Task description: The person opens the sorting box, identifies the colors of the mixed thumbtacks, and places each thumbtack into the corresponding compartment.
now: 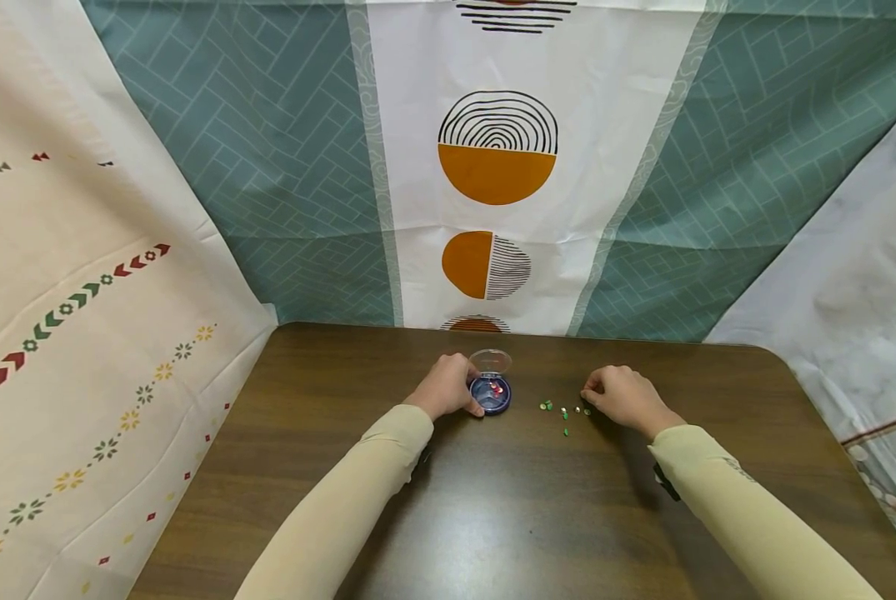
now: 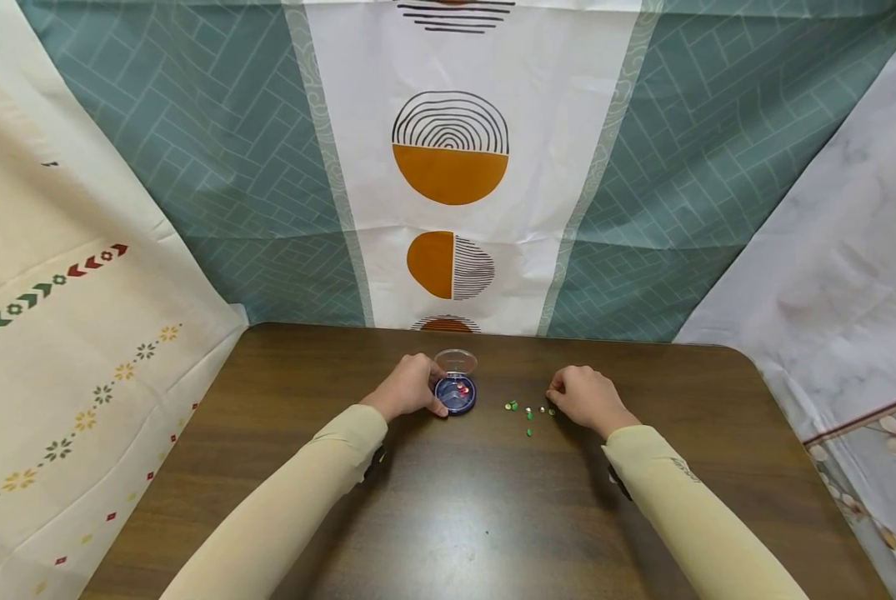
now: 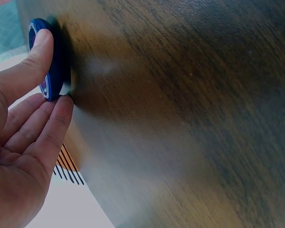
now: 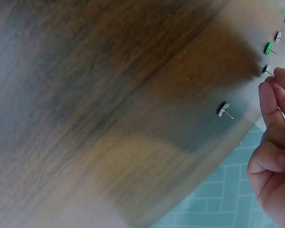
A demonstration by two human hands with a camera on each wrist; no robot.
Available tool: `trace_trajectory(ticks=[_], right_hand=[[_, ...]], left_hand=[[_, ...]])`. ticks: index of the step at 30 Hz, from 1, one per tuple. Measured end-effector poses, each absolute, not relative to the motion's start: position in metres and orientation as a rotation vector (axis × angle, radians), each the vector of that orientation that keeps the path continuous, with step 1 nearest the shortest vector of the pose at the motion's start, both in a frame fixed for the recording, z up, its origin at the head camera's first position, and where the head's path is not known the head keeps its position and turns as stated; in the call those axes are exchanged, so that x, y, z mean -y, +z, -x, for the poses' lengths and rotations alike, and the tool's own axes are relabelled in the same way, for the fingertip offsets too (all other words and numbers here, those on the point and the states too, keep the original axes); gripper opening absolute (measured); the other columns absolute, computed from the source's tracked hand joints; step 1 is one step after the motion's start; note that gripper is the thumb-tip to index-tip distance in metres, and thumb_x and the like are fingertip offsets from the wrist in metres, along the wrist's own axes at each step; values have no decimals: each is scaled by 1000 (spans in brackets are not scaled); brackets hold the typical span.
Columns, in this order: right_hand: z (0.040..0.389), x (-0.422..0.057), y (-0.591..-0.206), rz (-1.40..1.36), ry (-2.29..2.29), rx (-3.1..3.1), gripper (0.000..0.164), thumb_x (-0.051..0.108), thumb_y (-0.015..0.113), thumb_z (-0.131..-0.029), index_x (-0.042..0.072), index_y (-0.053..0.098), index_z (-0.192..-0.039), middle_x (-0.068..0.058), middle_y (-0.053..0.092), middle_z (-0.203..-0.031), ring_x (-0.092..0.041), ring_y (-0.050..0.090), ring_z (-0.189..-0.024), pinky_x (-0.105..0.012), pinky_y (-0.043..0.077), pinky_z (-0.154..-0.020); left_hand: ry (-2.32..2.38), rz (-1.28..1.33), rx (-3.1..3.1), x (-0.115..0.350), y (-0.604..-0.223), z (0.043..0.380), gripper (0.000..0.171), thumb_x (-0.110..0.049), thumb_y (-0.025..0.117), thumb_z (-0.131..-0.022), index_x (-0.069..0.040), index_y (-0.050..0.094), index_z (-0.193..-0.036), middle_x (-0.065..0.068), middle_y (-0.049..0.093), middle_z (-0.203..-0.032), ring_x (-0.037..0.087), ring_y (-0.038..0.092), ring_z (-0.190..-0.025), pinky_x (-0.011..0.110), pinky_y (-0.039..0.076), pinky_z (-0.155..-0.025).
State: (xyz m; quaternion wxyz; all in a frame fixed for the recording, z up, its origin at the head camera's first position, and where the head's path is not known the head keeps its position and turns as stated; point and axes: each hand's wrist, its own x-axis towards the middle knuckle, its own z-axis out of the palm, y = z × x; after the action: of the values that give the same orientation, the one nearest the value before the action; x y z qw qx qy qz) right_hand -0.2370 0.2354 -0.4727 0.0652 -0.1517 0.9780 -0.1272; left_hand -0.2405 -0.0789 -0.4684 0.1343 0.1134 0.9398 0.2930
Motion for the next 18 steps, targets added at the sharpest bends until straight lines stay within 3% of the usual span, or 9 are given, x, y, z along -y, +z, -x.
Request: trace_trajectory(ticks=[11, 18], right_hand=[[236, -237, -471, 486, -275, -3004, 10, 27, 67, -84, 19, 68, -78, 5, 64, -74, -16, 59, -67, -43, 48, -60], [237, -235, -471, 498, -326, -2987, 10, 26, 65, -86, 17, 71, -83, 4, 68, -79, -14, 60, -68, -41, 49, -63]], left_hand=[[827, -341, -2746, 78, -471, 243, 59, -29, 90, -56, -8, 70, -108, 3, 71, -105, 15, 61, -90, 34, 51, -89], [831, -336, -2739, 78, -472, 243, 59, -29, 89, -57, -8, 70, -108, 3, 71, -105, 14, 61, -90, 34, 51, -89]])
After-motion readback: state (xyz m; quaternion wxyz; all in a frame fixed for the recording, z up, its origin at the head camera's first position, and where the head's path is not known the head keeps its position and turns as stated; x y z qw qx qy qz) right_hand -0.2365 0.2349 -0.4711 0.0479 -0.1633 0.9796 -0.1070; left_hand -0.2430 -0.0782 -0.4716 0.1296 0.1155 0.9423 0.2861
